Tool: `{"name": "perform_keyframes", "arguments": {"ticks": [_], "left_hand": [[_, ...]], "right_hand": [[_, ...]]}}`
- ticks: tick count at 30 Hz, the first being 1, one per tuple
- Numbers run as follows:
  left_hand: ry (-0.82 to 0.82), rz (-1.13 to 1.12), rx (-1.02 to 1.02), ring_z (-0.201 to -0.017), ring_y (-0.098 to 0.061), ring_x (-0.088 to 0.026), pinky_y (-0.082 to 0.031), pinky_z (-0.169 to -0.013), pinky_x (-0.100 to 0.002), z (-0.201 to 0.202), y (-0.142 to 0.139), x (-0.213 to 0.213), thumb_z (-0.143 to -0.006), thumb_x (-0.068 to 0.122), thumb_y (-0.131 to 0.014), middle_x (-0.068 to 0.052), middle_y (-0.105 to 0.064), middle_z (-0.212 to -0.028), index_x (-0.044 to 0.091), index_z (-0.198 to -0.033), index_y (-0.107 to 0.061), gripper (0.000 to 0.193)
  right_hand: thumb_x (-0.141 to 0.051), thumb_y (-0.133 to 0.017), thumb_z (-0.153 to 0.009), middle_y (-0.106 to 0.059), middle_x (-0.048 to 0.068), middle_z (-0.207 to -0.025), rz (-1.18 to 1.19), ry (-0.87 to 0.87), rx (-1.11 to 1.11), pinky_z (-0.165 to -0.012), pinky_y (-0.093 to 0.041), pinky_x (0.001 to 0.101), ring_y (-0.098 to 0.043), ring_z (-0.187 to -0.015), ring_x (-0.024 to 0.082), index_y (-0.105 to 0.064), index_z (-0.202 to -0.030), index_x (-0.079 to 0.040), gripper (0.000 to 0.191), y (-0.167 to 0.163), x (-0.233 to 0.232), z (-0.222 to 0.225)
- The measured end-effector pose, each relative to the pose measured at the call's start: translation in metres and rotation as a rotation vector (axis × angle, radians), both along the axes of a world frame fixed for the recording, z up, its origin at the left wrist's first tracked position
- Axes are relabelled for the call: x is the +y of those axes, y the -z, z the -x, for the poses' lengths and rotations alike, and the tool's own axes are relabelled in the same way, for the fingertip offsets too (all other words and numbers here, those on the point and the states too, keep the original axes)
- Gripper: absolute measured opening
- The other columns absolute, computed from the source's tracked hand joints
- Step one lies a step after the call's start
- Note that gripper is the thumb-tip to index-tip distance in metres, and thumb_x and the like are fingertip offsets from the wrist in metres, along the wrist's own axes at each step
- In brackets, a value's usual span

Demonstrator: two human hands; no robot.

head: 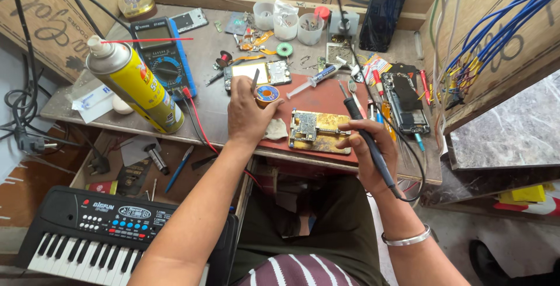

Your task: The person applies flux to a mobile phone motherboard using a syringe, then uses tweezers to position a small component. They then use a soldering iron and solder wire to reflow or attach the component on the circuit board.

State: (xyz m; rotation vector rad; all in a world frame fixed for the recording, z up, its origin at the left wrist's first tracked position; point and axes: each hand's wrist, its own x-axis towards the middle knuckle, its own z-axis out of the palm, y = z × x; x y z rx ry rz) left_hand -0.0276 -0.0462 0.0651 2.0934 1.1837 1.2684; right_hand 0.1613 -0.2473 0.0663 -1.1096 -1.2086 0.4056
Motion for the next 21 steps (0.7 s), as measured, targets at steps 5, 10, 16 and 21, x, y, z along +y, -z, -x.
{"name": "perform_keyframes", "arguments": {"ticks": [5, 10, 16, 21], "left_hand": [[-0.078, -0.194, 0.095, -0.089, -0.057, -0.038, -0.046, -0.075, -0.05, -0.002, 0.003, 0.002, -0.061, 0.04, -0.098, -0.015, -0.051, -0.099, 0.004, -0.1, -0.042, 0.078], [-0.035, -0.156, 0.113, -0.089, -0.055, -0.036, -0.047, -0.077, -0.048, 0.001, 0.003, 0.001, -0.062, 0.041, -0.099, -0.013, -0.05, -0.097, 0.004, -0.097, -0.041, 0.076], [-0.021, -0.19, 0.061, -0.088, -0.054, -0.035, -0.046, -0.077, -0.048, 0.005, 0.0, -0.01, -0.056, 0.046, -0.099, -0.013, -0.049, -0.092, 0.004, -0.092, -0.041, 0.08], [-0.005, -0.28, 0.007, -0.085, -0.051, -0.034, -0.044, -0.078, -0.047, 0.014, -0.005, -0.027, -0.067, 0.066, -0.089, -0.012, -0.045, -0.089, 0.005, -0.093, -0.041, 0.082]], "right_hand": [[-0.031, -0.062, -0.107, -0.071, 0.012, -0.116, 0.006, 0.069, 0.026, -0.086, -0.059, 0.0295, -0.073, -0.092, 0.016, -0.059, -0.127, -0.003, 0.034, 0.006, 0.002, -0.005], [-0.033, -0.062, -0.108, -0.073, 0.012, -0.112, -0.019, 0.166, -0.119, -0.084, -0.057, 0.0285, -0.072, -0.093, 0.016, -0.059, -0.127, -0.002, 0.036, 0.007, -0.001, -0.009], [-0.036, -0.064, -0.108, -0.072, 0.011, -0.109, -0.084, 0.149, -0.056, -0.089, -0.057, 0.0292, -0.069, -0.096, 0.015, -0.062, -0.131, -0.002, 0.041, 0.016, -0.007, -0.009], [-0.038, -0.064, -0.108, -0.073, 0.011, -0.104, -0.118, 0.169, -0.078, -0.087, -0.058, 0.0297, -0.07, -0.093, 0.015, -0.062, -0.131, -0.001, 0.044, 0.023, -0.012, -0.009]]}}
